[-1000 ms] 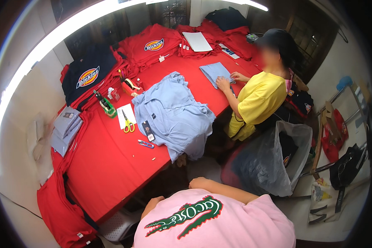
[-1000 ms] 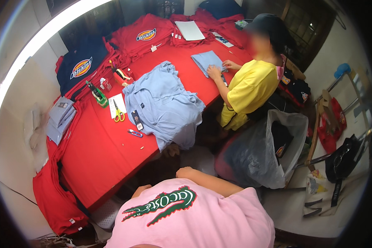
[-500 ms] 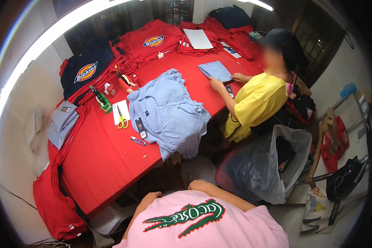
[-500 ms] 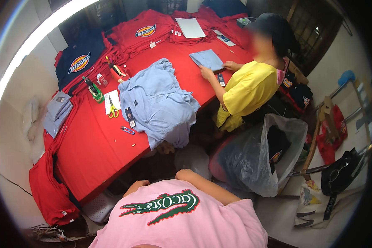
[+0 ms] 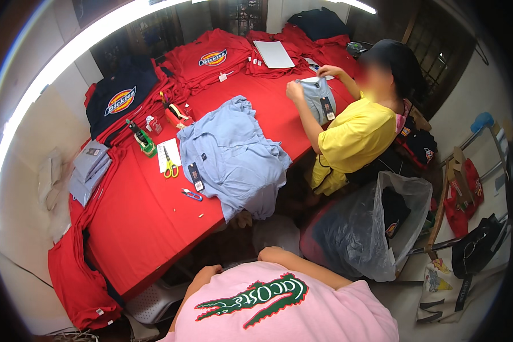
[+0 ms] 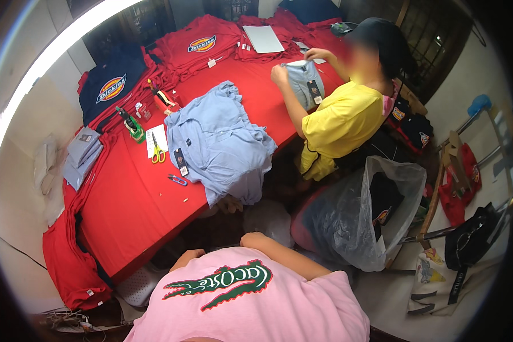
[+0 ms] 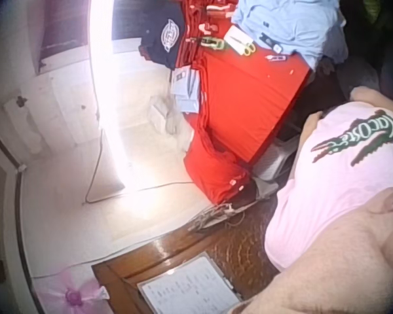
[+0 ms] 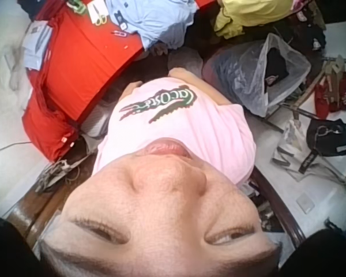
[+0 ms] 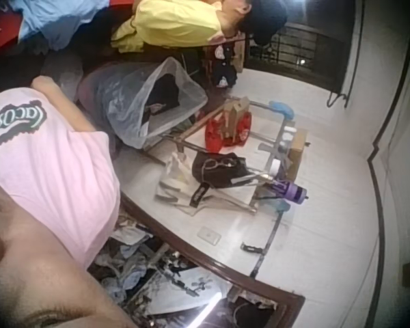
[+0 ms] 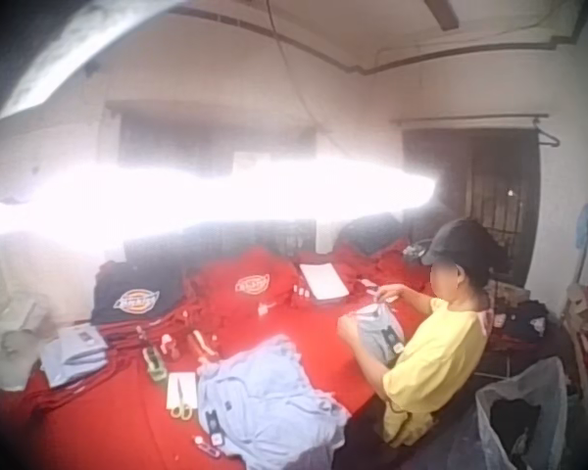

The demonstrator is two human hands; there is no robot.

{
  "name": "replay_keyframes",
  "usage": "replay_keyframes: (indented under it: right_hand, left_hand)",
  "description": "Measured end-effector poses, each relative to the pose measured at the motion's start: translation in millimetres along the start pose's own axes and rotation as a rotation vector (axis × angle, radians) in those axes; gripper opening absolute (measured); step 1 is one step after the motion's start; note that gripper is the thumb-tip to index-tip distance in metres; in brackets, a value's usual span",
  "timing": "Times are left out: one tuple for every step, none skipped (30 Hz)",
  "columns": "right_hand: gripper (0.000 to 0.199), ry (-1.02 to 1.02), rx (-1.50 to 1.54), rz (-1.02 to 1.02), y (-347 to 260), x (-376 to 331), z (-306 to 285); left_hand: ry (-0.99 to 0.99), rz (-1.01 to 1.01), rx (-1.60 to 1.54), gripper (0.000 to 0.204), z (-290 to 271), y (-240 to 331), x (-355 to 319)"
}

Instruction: The person places a folded blue shirt into a clear plastic bag and seals the bag with an adhesive strip.

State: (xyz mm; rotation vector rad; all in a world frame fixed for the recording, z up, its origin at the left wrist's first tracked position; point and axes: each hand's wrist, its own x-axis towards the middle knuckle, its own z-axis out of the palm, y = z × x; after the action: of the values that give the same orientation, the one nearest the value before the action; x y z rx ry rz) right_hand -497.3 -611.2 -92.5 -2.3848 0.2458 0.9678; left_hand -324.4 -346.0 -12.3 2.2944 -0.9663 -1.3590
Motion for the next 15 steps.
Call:
replay_keyframes:
  right_hand:
    - [0.034,0.001,0.003,-0.004,-1,2,0]
    - [0.033,0.001,0.005,-0.010,-2,3,-1]
    - [0.033,0.001,0.007,-0.015,-3,5,-1]
    - [0.033,-0.004,-0.007,-0.021,-5,7,-2]
    - [0.033,-0.013,-0.019,-0.027,-6,8,-3]
    - [0.033,-0.021,-0.032,-0.033,-7,10,-3]
    - [0.033,-0.025,-0.026,-0.031,-7,10,-3]
    - [0.033,-0.032,-0.024,-0.038,-10,12,-4]
    - [0.033,-0.039,-0.022,-0.045,-12,14,-5]
    - [0.033,-0.042,-0.028,-0.052,-15,15,-5]
    - [0.033,-0.040,-0.029,-0.047,-14,15,-5]
    - [0.033,-0.039,-0.031,-0.043,-14,15,-4]
    - [0.032,-0.030,-0.027,-0.045,-13,15,-4]
    - [0.032,-0.022,-0.028,-0.051,-14,15,-4]
    - [0.031,-0.014,-0.028,-0.058,-15,15,-4]
  left_hand:
    - [0.010,0.004,-0.011,0.032,2,-5,1]
    - [0.021,0.007,-0.023,0.031,5,-12,2]
    - [0.032,0.010,-0.035,0.031,7,-18,3]
    - [0.037,0.010,-0.045,0.031,9,-24,3]
    - [0.037,0.008,-0.049,0.031,9,-24,3]
    - [0.034,0.007,-0.051,0.031,9,-24,2]
    - [0.027,0.003,-0.046,0.031,8,-23,3]
    - [0.031,-0.008,-0.047,0.031,7,-24,0]
    - [0.033,-0.018,-0.048,0.031,6,-24,-3]
    - [0.034,-0.027,-0.049,0.031,5,-25,-6]
    - [0.029,-0.026,-0.053,0.031,5,-25,-4]
    - [0.026,-0.026,-0.051,0.031,5,-25,-3]
    - [0.023,-0.027,-0.052,0.031,4,-25,-3]
    - [0.024,-0.029,-0.052,0.031,4,-25,-3]
    - [0.027,-0.032,-0.057,0.031,3,-25,-4]
